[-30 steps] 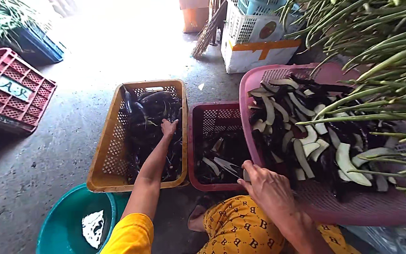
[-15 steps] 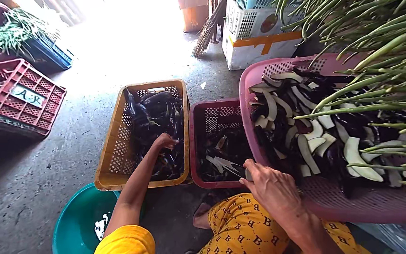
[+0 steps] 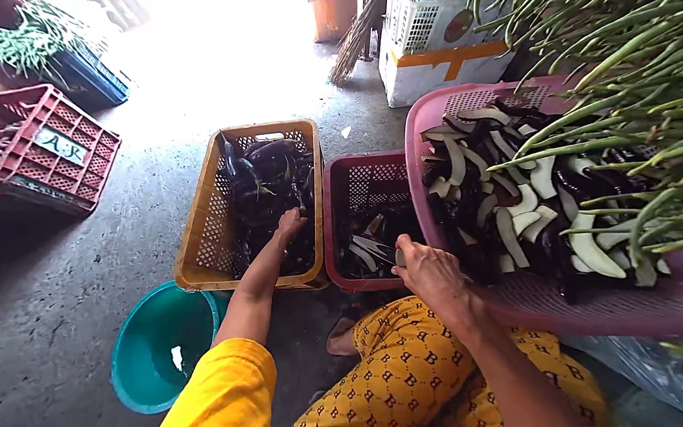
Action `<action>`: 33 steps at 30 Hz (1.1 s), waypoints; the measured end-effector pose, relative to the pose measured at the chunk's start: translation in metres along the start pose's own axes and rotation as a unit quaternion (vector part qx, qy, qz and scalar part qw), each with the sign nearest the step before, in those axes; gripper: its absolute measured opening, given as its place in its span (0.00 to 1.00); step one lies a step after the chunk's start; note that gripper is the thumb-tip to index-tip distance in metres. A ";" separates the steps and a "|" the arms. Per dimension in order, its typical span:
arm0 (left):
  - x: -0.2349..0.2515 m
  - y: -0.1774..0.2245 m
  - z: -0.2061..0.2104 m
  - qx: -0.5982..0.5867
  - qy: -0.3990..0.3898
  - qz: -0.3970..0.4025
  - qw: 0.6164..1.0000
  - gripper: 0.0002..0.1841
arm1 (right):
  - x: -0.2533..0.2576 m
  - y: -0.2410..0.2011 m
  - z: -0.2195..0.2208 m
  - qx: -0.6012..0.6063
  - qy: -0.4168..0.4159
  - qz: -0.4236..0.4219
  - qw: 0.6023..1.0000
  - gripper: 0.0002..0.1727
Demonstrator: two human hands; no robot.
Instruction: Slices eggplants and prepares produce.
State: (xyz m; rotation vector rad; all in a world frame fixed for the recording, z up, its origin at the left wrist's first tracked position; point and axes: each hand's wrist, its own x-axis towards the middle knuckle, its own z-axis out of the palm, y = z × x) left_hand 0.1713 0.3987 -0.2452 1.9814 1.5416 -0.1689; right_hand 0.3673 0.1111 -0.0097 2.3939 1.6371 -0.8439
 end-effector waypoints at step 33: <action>-0.242 0.055 0.065 -0.719 0.268 -0.046 0.640 0.16 | -0.002 -0.080 0.129 0.062 0.059 0.013 0.996 0.24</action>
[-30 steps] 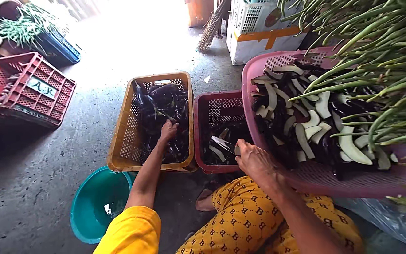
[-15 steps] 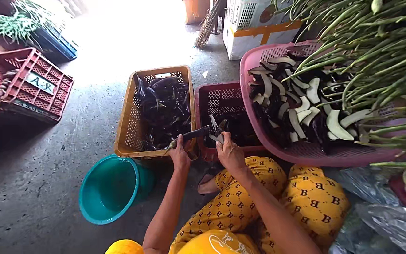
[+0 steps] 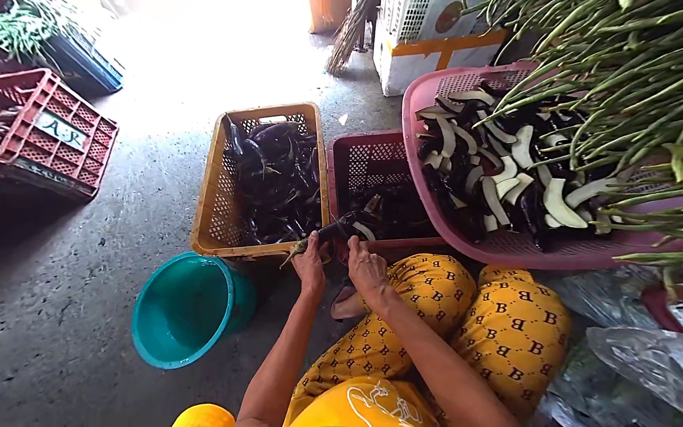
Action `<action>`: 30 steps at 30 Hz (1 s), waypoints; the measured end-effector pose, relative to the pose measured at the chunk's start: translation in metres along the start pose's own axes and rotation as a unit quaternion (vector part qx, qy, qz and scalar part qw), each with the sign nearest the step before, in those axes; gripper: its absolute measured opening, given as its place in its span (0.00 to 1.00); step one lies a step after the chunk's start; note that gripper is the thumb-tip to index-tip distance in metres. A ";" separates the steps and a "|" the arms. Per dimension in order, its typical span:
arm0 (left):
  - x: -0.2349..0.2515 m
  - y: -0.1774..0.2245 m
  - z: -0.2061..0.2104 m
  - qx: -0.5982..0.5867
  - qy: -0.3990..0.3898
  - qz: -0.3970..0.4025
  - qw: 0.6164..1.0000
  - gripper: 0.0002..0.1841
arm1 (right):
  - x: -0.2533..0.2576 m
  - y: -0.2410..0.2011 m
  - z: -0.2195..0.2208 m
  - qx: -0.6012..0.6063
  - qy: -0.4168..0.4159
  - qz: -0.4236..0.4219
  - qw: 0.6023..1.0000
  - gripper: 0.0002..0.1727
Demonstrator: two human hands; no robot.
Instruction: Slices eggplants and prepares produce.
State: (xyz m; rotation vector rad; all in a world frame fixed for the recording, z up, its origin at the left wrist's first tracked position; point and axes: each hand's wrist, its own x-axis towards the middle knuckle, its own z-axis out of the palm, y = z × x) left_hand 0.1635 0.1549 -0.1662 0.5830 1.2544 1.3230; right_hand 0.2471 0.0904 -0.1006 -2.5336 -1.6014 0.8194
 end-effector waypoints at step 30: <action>0.004 -0.025 0.009 -0.007 0.007 0.034 0.999 0.18 | 0.009 -0.024 -0.019 -0.056 -0.049 0.007 0.997 0.24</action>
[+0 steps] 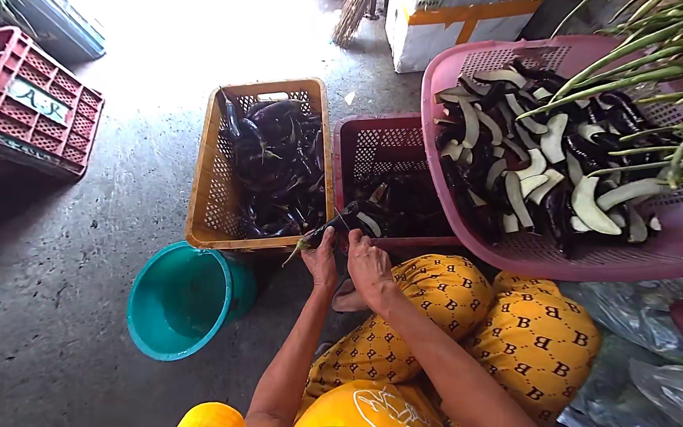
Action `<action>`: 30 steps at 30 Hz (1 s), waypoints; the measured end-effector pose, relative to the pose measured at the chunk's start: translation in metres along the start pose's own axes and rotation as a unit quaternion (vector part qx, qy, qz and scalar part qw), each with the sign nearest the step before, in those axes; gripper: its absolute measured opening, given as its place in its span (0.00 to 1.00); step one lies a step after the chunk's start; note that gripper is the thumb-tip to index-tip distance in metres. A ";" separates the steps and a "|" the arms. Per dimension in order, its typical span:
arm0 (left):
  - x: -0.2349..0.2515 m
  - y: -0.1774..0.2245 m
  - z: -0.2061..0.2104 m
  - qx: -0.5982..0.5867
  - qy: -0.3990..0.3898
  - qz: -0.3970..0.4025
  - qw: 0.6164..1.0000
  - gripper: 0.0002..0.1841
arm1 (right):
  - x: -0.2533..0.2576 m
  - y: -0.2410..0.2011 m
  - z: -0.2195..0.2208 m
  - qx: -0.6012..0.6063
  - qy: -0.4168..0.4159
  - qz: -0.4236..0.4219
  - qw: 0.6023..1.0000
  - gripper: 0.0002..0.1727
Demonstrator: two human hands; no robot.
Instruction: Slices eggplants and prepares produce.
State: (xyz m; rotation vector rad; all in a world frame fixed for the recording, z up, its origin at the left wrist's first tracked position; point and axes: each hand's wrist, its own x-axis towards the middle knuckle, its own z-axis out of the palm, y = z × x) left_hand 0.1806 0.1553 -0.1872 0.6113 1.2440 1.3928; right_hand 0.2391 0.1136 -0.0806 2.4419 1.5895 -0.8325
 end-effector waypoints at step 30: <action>-0.006 0.050 -0.016 -0.101 -0.086 -0.221 0.966 0.12 | 0.005 0.038 0.011 0.167 -0.009 0.044 0.985 0.27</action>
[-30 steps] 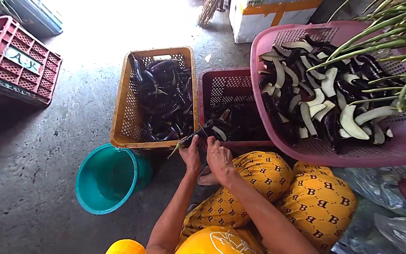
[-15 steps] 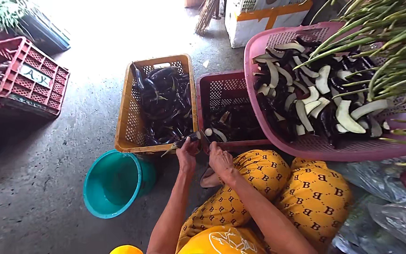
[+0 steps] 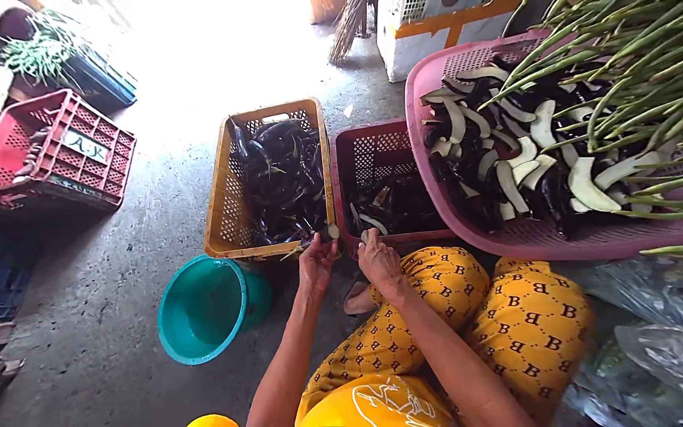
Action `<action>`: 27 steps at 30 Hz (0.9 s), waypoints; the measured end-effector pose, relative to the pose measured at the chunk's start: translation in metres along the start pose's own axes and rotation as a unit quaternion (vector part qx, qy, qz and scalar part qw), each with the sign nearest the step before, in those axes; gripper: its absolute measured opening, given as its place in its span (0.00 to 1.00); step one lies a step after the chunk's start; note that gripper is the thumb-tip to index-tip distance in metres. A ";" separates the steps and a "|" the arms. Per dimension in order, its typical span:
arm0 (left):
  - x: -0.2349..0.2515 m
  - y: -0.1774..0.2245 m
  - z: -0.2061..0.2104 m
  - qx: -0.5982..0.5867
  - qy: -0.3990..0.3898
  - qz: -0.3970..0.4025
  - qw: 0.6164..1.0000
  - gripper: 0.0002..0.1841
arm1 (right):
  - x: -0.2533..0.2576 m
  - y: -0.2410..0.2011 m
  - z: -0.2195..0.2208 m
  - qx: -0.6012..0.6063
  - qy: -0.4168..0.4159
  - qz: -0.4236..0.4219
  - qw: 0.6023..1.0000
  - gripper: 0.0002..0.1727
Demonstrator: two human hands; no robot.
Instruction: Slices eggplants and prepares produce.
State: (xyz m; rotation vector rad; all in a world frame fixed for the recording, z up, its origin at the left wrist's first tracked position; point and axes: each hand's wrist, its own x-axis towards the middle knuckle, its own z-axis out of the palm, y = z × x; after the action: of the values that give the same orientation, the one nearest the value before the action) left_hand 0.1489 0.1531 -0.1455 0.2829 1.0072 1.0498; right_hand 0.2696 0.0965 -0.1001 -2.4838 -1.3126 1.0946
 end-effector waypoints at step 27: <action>0.293 0.034 0.017 0.650 0.080 0.131 0.744 0.20 | 0.021 0.001 0.015 0.192 0.299 -0.080 0.931 0.26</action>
State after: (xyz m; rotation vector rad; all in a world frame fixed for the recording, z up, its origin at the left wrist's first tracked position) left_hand 0.1777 0.4161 -0.2772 1.5350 1.7856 0.4246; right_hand 0.2684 0.1090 -0.1227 -2.1159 -0.9780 0.4359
